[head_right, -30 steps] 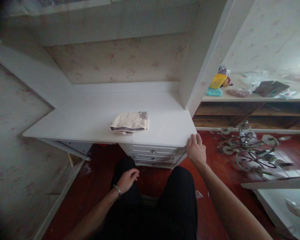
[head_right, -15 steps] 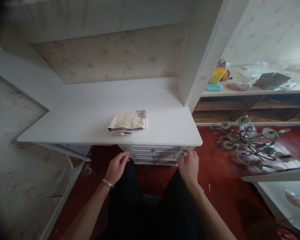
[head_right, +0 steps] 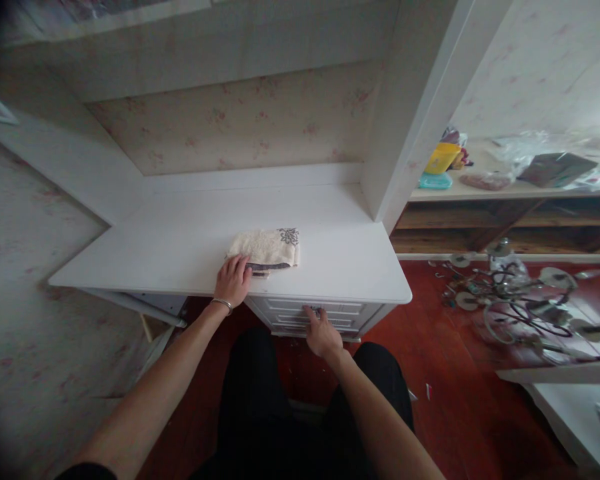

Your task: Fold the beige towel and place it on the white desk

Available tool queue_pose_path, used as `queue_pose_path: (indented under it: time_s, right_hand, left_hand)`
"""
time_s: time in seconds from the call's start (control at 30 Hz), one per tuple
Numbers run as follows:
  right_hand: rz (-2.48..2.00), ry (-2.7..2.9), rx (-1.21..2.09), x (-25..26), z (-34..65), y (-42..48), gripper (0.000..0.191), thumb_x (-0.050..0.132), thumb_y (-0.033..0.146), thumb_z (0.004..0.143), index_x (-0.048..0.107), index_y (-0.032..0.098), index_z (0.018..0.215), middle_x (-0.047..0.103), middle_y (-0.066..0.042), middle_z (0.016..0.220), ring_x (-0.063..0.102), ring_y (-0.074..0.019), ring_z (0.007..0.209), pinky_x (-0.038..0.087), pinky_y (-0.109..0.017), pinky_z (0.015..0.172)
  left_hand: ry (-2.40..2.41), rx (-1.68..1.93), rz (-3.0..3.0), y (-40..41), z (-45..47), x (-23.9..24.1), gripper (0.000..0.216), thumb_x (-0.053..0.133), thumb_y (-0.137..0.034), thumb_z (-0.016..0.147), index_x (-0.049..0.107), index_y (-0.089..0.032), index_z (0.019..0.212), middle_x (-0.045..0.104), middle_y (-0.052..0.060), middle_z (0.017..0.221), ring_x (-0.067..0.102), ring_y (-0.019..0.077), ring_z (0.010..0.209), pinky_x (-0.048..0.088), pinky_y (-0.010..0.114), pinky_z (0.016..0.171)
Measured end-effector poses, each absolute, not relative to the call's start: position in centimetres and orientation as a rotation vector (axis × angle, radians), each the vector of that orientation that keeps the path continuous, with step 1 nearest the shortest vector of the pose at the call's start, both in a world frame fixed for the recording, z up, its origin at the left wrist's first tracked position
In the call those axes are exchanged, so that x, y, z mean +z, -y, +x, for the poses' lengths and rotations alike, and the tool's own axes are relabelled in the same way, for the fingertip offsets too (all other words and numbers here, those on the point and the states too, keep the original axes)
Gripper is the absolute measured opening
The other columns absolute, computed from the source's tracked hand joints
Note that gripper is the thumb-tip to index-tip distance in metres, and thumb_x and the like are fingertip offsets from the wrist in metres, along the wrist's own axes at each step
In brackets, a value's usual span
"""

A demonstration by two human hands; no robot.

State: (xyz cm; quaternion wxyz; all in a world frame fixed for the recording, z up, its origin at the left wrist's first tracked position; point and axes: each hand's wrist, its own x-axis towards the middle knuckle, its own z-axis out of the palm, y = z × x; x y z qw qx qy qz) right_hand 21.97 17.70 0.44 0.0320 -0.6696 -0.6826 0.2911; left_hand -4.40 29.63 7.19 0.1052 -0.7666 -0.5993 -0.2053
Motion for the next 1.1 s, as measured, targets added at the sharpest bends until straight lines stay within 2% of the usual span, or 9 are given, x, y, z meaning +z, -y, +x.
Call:
queue_pose_path:
  time_s: [0.1,0.33,0.57,0.73,0.9,1.0,1.1]
  right_hand:
    - [-2.111,2.072,0.844,1.0,21.8,-18.5,0.045,0.039,0.024,0.098,0.044,0.022,0.143,0.051,-0.015,0.137,0.065,-0.0263,0.102,0.048,-0.035,0.085]
    - [-2.087,2.191,0.825,2.3,22.6,-20.1,0.036,0.039,0.024,0.099,0.063,0.027,0.126,0.067,-0.009,0.121,0.064,-0.0262,0.108,0.047,-0.035,0.088]
    - [-2.089,2.192,0.794,3.2,22.5,-18.6,0.033,0.04,0.027,0.101,0.071,0.025,0.111,0.073,-0.01,0.107,0.068,-0.0263,0.098,0.048,-0.033,0.081]
    - [-1.968,2.19,0.835,3.9,22.6,-13.3,0.03,0.044,0.023,0.099,0.074,0.026,0.101,0.075,-0.005,0.099,0.068,-0.0224,0.097,0.047,-0.028,0.082]
    - [-1.958,2.202,0.938,3.9,22.2,-7.5,0.032,0.044,0.019,0.097,0.075,0.024,0.091,0.075,-0.007,0.091,0.07,-0.023,0.089,0.048,-0.027,0.075]
    - [-1.93,2.201,0.967,3.8,22.0,-5.0,0.035,0.041,0.014,0.095,0.074,0.024,0.094,0.075,-0.006,0.089,0.071,-0.0226,0.085,0.048,-0.026,0.07]
    - [-1.902,2.17,0.971,3.8,21.7,-3.5,0.036,0.042,0.013,0.093,0.073,0.026,0.104,0.075,-0.006,0.097,0.071,-0.0231,0.089,0.049,-0.027,0.073]
  left_hand:
    - [1.769,-0.6,-2.272,-29.5,-4.5,7.4,0.043,0.038,-0.038,0.098,0.054,-0.022,0.134,0.053,0.009,0.141,0.043,0.028,0.132,0.038,0.045,0.109]
    - [1.813,-0.584,-2.249,-29.3,-4.2,8.4,0.042,0.041,-0.04,0.096,0.054,-0.025,0.133,0.053,0.008,0.14,0.043,0.0279,0.132,0.041,0.045,0.104]
    - [1.812,-0.566,-2.257,-29.2,-4.0,9.0,0.043,0.04,-0.039,0.096,0.054,-0.023,0.133,0.052,0.009,0.141,0.041,0.029,0.133,0.04,0.045,0.104]
    - [1.791,-0.596,-2.267,-29.3,-4.0,8.7,0.043,0.04,-0.038,0.096,0.055,-0.023,0.132,0.053,0.01,0.14,0.042,0.0302,0.132,0.04,0.048,0.104]
    - [1.777,-0.626,-2.258,-29.5,-4.1,8.3,0.042,0.041,-0.038,0.095,0.057,-0.022,0.131,0.054,0.01,0.139,0.043,0.0304,0.131,0.04,0.048,0.105]
    - [1.755,-0.625,-2.263,-29.6,-4.2,8.1,0.041,0.04,-0.038,0.096,0.058,-0.02,0.129,0.056,0.011,0.136,0.045,0.03,0.129,0.04,0.047,0.105]
    - [1.746,-0.632,-2.265,-29.6,-4.3,8.0,0.041,0.04,-0.038,0.096,0.058,-0.02,0.128,0.057,0.011,0.135,0.046,0.029,0.128,0.039,0.046,0.106]
